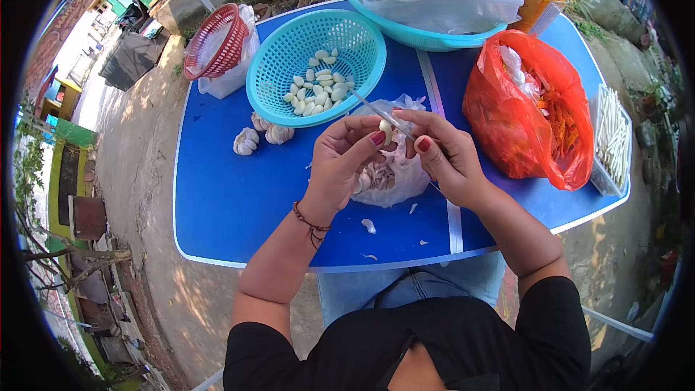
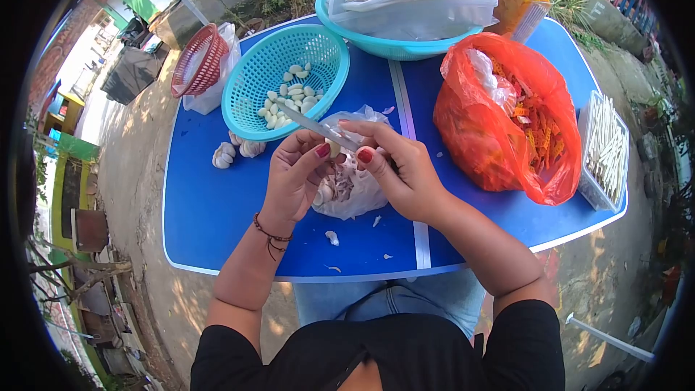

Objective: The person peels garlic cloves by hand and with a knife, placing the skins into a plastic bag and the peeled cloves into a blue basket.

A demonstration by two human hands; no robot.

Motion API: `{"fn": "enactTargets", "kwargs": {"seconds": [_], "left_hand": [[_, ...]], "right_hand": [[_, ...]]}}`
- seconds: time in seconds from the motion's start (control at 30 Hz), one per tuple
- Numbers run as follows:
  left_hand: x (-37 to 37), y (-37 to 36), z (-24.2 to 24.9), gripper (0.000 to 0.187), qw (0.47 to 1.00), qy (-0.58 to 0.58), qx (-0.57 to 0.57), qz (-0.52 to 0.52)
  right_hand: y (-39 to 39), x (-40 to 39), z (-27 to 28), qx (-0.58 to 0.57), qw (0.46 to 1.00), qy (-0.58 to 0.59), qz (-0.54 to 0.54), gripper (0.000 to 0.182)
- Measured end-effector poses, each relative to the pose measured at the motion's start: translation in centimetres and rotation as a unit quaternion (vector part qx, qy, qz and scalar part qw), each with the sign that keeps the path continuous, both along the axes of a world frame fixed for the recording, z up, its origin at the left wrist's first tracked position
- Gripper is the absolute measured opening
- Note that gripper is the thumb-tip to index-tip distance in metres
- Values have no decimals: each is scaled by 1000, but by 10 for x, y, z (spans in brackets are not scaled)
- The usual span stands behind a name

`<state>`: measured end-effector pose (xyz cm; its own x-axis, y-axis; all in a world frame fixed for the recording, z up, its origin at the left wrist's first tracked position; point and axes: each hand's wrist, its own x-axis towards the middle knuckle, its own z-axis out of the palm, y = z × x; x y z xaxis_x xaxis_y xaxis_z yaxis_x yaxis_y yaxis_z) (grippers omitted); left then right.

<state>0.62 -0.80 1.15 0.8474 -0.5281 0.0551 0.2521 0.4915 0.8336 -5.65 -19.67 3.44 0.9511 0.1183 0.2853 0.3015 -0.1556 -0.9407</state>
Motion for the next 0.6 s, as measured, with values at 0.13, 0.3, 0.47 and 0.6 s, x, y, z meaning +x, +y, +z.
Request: {"fn": "enactTargets", "kwargs": {"seconds": [0.13, 0.3, 0.47, 0.6], "left_hand": [[1, 2, -2, 24, 1000, -16, 14, 0], [1, 2, -2, 25, 1000, -13, 19, -10], [2, 0, 0, 22, 999, -25, 37, 6], [3, 0, 7, 26, 999, 31, -14, -7]], "right_hand": [[4, 2, 0, -16, 1000, -13, 7, 28], [4, 4, -2, -37, 998, -45, -12, 27], [2, 5, 4, -17, 999, -14, -45, 24], [-1, 5, 6, -29, 997, -15, -69, 24]]}}
